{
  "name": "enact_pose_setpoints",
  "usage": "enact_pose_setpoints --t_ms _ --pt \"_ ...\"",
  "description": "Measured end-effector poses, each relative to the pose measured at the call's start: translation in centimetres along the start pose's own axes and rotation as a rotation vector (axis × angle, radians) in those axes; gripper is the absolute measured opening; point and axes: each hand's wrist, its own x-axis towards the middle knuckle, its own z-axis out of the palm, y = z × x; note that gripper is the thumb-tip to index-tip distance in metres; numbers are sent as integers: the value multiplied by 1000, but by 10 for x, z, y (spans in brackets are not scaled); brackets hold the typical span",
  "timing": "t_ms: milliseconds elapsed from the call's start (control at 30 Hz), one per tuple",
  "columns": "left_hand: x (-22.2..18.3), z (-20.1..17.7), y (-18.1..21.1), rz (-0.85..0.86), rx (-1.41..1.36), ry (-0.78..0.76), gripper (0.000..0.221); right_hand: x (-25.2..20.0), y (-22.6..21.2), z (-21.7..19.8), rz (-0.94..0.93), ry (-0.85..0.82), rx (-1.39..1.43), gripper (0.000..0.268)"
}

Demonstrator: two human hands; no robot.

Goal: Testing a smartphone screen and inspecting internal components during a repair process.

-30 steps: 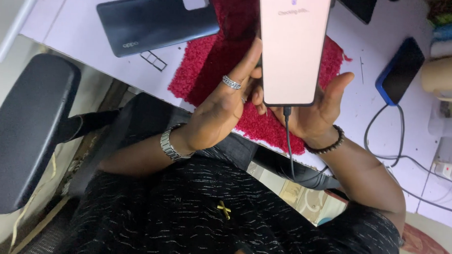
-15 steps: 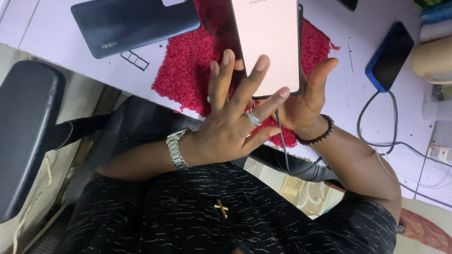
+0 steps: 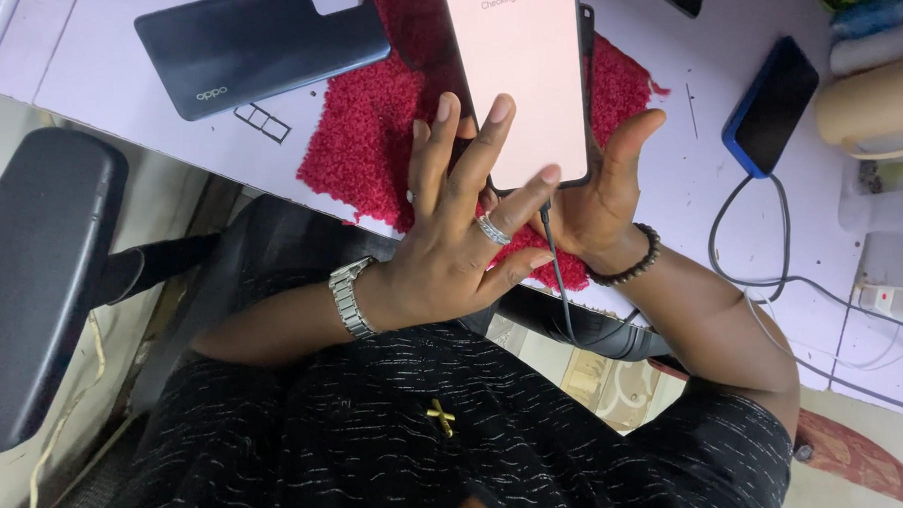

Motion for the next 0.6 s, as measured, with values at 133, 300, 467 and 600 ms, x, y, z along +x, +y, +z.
enact_pose_setpoints --t_ms 133,300,467,600 --pt "3 -3 1 38 163 -109 67 -3 2 -13 -18 21 -6 114" --pt "9 -6 4 87 277 -211 78 -1 -1 -6 -9 74 -76 115" --pt "14 -7 7 156 185 -118 51 -1 0 -10 56 8 67 123" --pt "13 -6 6 152 151 -110 53 2 -4 5 32 24 -13 120"
